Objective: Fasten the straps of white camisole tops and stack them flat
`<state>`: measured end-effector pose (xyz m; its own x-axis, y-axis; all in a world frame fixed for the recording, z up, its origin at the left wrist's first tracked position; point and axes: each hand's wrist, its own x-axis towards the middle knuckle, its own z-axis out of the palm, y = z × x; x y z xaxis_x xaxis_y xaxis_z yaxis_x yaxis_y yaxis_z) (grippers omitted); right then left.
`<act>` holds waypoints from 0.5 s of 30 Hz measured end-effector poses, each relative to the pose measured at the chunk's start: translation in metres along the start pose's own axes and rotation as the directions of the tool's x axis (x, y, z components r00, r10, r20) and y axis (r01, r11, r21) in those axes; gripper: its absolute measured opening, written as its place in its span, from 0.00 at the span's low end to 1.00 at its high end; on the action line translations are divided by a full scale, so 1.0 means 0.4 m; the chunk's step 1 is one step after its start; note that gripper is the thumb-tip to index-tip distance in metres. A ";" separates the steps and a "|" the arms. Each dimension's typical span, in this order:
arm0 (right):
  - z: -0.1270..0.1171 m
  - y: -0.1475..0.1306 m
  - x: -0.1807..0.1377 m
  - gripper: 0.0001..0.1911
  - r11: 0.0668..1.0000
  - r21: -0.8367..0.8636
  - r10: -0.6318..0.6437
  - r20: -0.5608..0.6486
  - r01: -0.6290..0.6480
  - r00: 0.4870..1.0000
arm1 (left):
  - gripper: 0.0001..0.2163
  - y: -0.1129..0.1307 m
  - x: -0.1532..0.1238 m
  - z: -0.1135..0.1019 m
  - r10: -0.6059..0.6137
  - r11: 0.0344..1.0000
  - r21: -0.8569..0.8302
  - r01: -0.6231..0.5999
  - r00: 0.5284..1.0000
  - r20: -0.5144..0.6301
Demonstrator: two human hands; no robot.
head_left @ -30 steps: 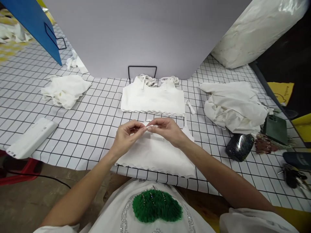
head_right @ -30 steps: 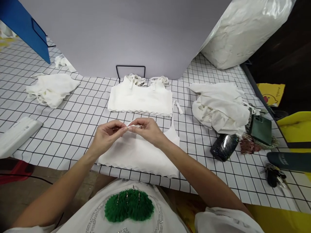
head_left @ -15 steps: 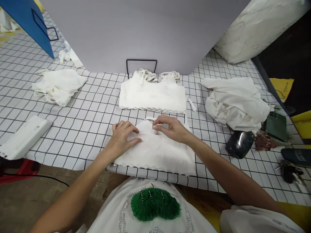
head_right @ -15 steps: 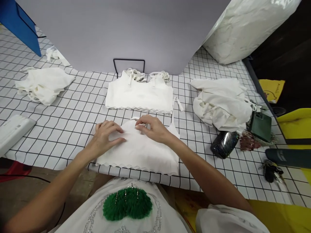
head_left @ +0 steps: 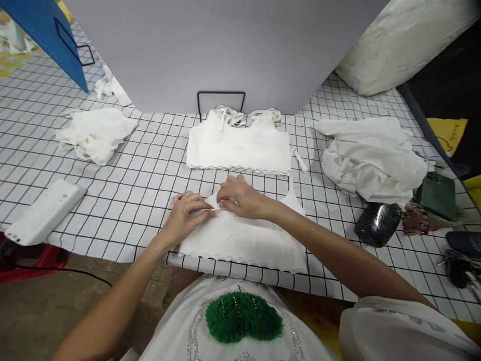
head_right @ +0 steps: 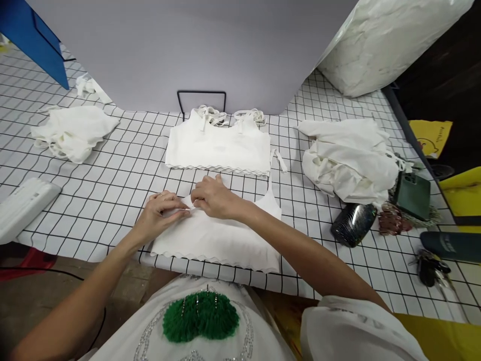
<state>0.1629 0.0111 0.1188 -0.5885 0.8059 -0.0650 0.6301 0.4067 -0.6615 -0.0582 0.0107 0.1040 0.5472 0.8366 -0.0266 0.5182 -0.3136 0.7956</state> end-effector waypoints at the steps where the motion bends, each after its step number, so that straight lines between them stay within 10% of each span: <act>1: 0.000 0.002 0.005 0.10 1.000 -0.012 -0.012 0.031 0.013 0.999 | 0.06 0.000 0.000 0.001 0.006 1.000 -0.004 -0.006 1.000 0.004; 15: -0.013 0.005 0.013 0.11 0.997 0.026 -0.076 0.144 0.073 0.987 | 0.08 -0.004 0.002 0.007 0.035 0.999 -0.022 -0.034 0.999 0.035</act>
<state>0.1637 0.0183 0.1209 -0.7013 0.7025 -0.1211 0.5721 0.4534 -0.6835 -0.0567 0.0108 0.1008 0.5876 0.8089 -0.0200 0.4849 -0.3322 0.8090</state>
